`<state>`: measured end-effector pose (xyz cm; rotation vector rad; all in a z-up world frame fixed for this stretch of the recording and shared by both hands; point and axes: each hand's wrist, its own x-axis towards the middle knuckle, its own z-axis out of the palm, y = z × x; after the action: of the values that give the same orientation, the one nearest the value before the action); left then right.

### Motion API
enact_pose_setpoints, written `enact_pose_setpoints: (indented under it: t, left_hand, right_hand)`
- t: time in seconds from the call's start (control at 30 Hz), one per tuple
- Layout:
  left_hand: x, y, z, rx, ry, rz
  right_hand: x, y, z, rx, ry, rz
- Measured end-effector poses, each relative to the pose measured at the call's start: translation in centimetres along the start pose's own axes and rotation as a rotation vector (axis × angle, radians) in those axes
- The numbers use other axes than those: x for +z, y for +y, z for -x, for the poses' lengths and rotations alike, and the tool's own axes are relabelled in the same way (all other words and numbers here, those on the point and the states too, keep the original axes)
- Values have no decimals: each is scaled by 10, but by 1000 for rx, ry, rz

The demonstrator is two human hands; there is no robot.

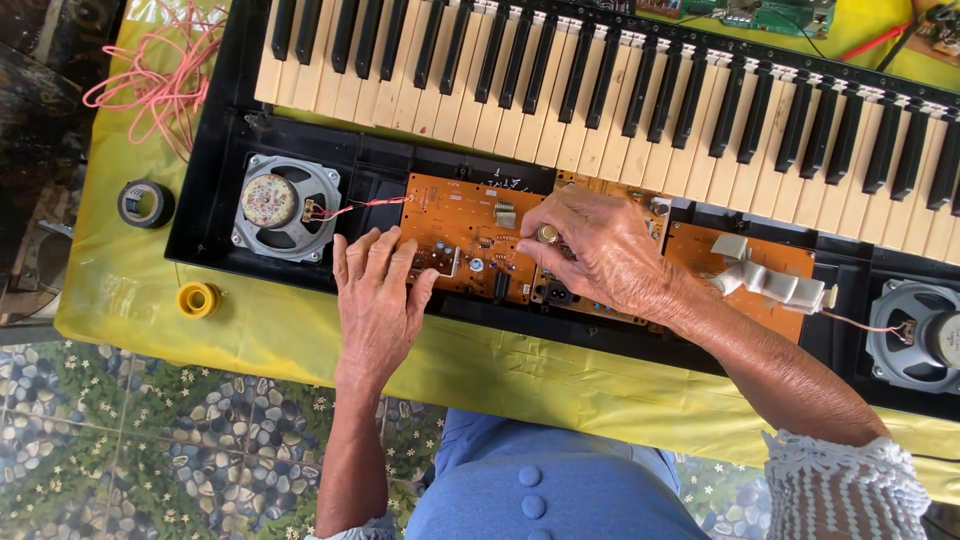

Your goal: The person uses a screwdriver to work on the circuit board inside an open electronic keyboard. They manipulate wires connected to a speaker and the board, adjusting components and securing connections.

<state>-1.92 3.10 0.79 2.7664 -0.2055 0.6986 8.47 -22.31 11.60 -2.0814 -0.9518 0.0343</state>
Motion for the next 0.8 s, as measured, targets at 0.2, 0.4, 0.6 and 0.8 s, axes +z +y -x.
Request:
enact_pose_setpoints:
  t: [0.2,0.4,0.6,0.8]
  left_hand:
    - [4,-2,7,-36,-19,-33]
    - [4,-1,6,-37,-31,-38]
    - [0,1,2,-41,-66,-28]
    - [3,-2,5,-23,-52,-31]
  right_hand:
    - [20,29,5,76,-17,54]
    - [28,42,9,164,-23,121]
    - [19,4,-2,2,-138,568]
    - [30,7,-4,-143,-75,635]
